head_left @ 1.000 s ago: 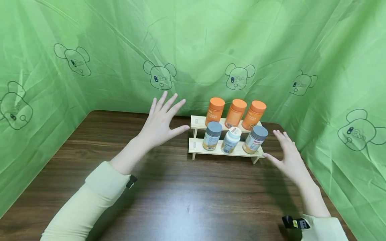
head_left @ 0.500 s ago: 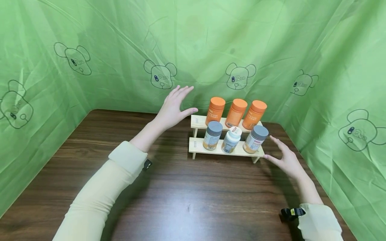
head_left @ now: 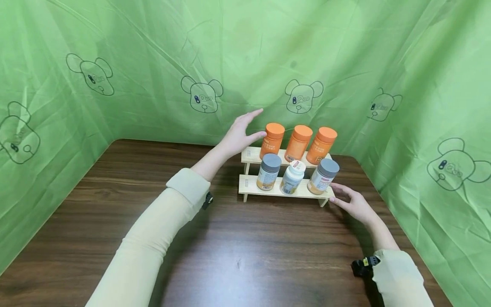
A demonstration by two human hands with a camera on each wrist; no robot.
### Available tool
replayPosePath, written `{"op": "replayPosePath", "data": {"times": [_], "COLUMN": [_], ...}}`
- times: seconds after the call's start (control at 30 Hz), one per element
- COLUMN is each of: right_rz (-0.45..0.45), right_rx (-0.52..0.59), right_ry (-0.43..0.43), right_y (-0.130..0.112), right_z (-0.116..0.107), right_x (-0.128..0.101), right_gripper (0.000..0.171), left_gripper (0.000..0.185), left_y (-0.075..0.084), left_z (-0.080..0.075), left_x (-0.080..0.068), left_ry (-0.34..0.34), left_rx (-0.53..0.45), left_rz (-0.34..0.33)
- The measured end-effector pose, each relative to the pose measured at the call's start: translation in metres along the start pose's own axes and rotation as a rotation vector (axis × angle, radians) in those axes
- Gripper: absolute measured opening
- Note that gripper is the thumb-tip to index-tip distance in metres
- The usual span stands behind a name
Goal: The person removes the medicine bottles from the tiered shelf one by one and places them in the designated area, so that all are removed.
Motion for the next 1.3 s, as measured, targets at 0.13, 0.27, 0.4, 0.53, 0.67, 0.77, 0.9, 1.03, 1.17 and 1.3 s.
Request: {"op": "replayPosePath", "data": {"times": [0.13, 0.27, 0.4, 0.53, 0.67, 0.77, 0.9, 1.03, 1.17, 1.3], "right_rz": [0.005, 0.037, 0.046, 0.028, 0.035, 0.056, 0.073, 0.065, 0.065, 0.095], "right_rx": [0.046, 0.114, 0.155, 0.192, 0.203, 0.189, 0.182, 0.188, 0.186, 0.162], "right_ry": [-0.002, -0.009, -0.016, -0.032, -0.043, -0.039, -0.044, -0.055, -0.074, -0.099], "right_y": [0.003, 0.004, 0.004, 0.002, 0.004, 0.008, 0.012, 0.012, 0.010, 0.009], "right_z": [0.000, 0.000, 0.000, 0.001, 0.001, -0.001, -0.002, -0.002, -0.001, 0.000], "right_x": [0.004, 0.006, 0.006, 0.008, 0.011, 0.012, 0.012, 0.013, 0.014, 0.015], "right_gripper": [0.053, 0.052, 0.053, 0.053, 0.054, 0.055, 0.057, 0.058, 0.058, 0.059], "left_gripper": [0.072, 0.068, 0.064, 0.062, 0.057, 0.054, 0.052, 0.050, 0.050, 0.048], "left_y": [-0.002, -0.004, -0.007, -0.010, -0.009, -0.007, -0.004, -0.003, -0.002, -0.002], "left_z": [0.009, 0.015, 0.022, 0.026, 0.031, 0.033, 0.033, 0.031, 0.030, 0.028], "left_x": [0.006, 0.010, 0.011, 0.012, 0.013, 0.014, 0.017, 0.017, 0.016, 0.016], "left_ry": [-0.006, 0.006, 0.011, 0.012, -0.014, -0.034, -0.043, -0.046, -0.042, -0.033], "left_rx": [-0.062, -0.128, -0.204, -0.247, -0.242, -0.238, -0.229, -0.243, -0.265, -0.254], "left_rz": [-0.005, -0.006, -0.014, -0.030, -0.036, -0.038, -0.033, -0.038, -0.056, -0.063]}}
Point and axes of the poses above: each hand's wrist, its own x-axis towards the middle knuckle, its own z-axis out of the palm, y = z × x, the point moved 9 cm from there along x, towards the middle knuckle, and after that the axes turned 15 degrees about z, right-handed, at the moved point
